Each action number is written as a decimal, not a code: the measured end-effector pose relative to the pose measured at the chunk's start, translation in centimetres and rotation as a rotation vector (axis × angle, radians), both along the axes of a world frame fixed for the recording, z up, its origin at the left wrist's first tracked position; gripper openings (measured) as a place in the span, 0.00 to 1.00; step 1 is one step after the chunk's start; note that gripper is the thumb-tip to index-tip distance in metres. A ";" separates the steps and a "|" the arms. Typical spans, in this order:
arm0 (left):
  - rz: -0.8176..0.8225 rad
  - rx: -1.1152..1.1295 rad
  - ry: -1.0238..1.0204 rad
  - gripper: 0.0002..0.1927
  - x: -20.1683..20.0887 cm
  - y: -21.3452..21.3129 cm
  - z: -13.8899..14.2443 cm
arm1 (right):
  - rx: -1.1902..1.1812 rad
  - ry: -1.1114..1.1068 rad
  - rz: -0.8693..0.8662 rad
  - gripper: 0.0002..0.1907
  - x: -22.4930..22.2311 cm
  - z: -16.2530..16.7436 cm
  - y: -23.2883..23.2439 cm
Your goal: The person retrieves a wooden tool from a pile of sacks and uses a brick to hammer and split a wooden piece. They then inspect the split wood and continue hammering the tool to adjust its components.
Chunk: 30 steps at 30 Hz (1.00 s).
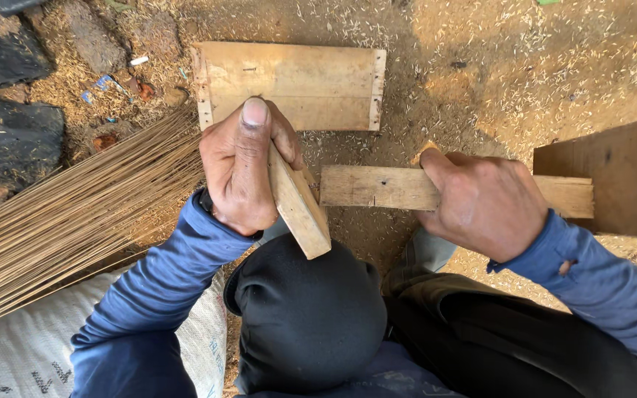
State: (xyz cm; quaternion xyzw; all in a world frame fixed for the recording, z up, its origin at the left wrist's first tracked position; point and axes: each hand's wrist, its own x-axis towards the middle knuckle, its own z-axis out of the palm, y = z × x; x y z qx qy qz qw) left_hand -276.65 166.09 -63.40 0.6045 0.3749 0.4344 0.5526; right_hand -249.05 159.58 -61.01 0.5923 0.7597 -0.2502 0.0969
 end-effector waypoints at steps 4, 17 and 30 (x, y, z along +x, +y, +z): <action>-0.044 -0.010 -0.002 0.30 -0.1 0.8 -0.4 | -0.114 -0.027 0.115 0.24 0.8 -0.5 1.0; -0.203 -0.072 -0.091 0.28 0.9 2.1 -1.0 | 0.137 0.033 0.308 0.18 3.1 -2.5 3.4; 0.021 -0.018 0.043 0.29 1.1 0.2 0.4 | -0.083 -0.078 -0.034 0.27 0.1 1.1 -0.9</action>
